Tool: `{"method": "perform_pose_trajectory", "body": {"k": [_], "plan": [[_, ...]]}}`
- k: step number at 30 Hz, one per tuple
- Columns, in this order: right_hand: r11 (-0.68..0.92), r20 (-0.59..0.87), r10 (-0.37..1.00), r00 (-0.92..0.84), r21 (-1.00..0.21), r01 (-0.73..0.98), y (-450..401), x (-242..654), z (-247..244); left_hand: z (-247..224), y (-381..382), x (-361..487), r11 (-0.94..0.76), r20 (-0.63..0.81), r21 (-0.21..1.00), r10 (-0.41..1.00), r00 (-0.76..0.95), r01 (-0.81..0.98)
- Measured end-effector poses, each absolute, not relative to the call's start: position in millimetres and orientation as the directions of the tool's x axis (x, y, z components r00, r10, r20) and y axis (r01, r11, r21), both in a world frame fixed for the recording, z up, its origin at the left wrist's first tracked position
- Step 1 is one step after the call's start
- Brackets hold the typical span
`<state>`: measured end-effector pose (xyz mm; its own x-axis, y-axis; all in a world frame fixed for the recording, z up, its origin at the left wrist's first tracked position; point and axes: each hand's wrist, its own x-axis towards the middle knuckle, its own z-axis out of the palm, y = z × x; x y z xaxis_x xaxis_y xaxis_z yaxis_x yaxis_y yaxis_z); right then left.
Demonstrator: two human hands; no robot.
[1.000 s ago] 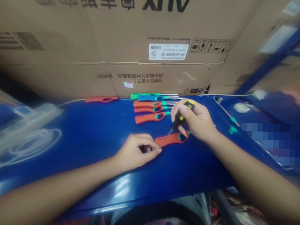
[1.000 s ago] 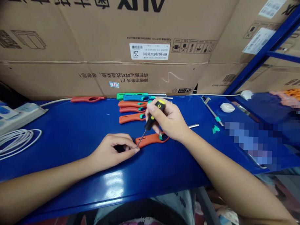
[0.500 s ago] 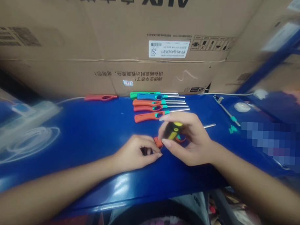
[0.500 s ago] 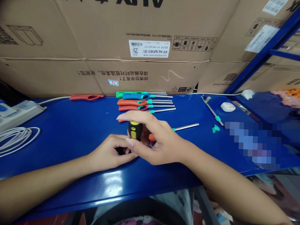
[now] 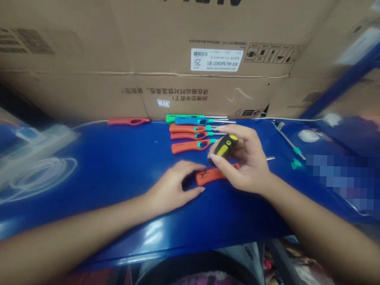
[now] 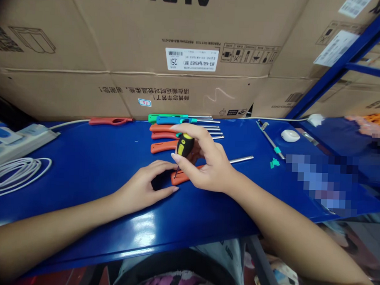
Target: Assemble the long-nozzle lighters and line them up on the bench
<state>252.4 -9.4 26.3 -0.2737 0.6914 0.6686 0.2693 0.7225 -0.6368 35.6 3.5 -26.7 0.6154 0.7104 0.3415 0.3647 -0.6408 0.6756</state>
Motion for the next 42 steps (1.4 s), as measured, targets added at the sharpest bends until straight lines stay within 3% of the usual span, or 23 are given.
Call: {"method": "perform_pose_trajectory", "body": {"k": [8,15,42], "plan": [[0.722,0.677,0.692,-0.252,-0.636,0.273,-11.9,253.5,28.2,-23.4,3.9,37.0,-0.649,0.336,0.673,0.695,0.636,0.354],[0.711,0.684,0.701,-0.201,-0.649,0.271,-10.5,251.7,29.5,-20.1,2.3,37.5,-0.588,0.341,0.75,0.736,0.585,0.303],[0.662,0.64,0.749,-0.17,-0.718,0.216,-10.0,251.1,27.0,-23.2,2.7,36.5,-0.637,0.377,0.715,0.7,0.607,0.29]]}}
